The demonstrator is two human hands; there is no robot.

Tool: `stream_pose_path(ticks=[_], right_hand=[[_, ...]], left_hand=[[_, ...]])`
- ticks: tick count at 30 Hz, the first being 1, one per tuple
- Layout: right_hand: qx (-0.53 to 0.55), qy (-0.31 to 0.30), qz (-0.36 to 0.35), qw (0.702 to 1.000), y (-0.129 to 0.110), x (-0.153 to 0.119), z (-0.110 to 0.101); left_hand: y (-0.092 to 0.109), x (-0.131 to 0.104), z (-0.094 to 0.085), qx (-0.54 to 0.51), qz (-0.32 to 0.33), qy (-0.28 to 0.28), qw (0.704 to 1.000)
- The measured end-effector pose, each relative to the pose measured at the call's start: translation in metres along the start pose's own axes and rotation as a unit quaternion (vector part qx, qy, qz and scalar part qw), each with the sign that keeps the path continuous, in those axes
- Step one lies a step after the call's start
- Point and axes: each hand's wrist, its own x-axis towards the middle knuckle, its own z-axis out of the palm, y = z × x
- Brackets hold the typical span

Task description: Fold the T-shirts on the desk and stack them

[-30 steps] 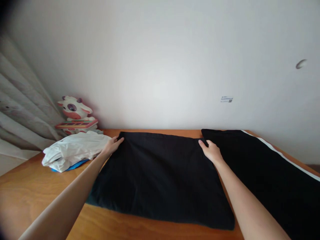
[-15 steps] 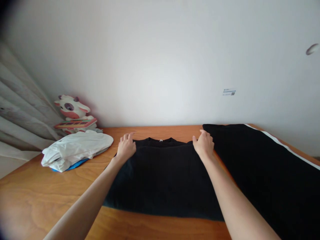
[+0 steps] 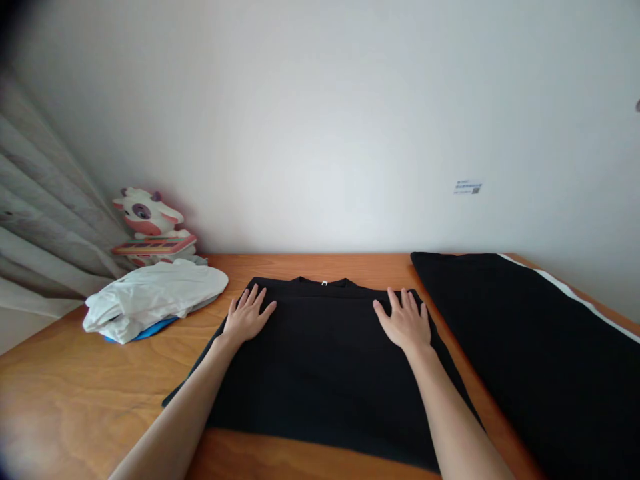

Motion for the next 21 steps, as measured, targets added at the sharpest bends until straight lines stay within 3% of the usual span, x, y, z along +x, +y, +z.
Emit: stream_pose_path(ticks=[3,5,9,11,15,18,21], right_hand=[[0.003,0.006,-0.011,1.000,0.017,0.007,0.005],[0.006,0.021,-0.022,1.000,0.017,0.007,0.008],[0.007,0.101,-0.043,0.994,0.005,0.001,-0.001],[-0.004,0.125,-0.062,0.990,-0.009,-0.004,-0.014],[-0.022,0.114,-0.077,0.990,-0.055,-0.028,-0.029],[0.024,0.097,-0.085,0.991,-0.091,-0.052,-0.019],[0.085,0.023,-0.115,0.990,-0.106,-0.071,-0.005]], left_hand=[[-0.009,-0.001,-0.001,-0.005,-0.026,0.017,1.000],[-0.006,-0.004,-0.002,-0.004,-0.024,0.060,0.998],[0.009,-0.011,-0.012,0.008,0.081,0.143,0.986],[0.026,-0.020,-0.016,0.008,0.141,0.133,0.981],[0.076,-0.048,-0.012,-0.032,0.170,0.087,0.981],[0.104,-0.069,0.003,-0.067,0.236,0.085,0.966],[0.112,-0.078,0.018,-0.060,0.266,0.063,0.960]])
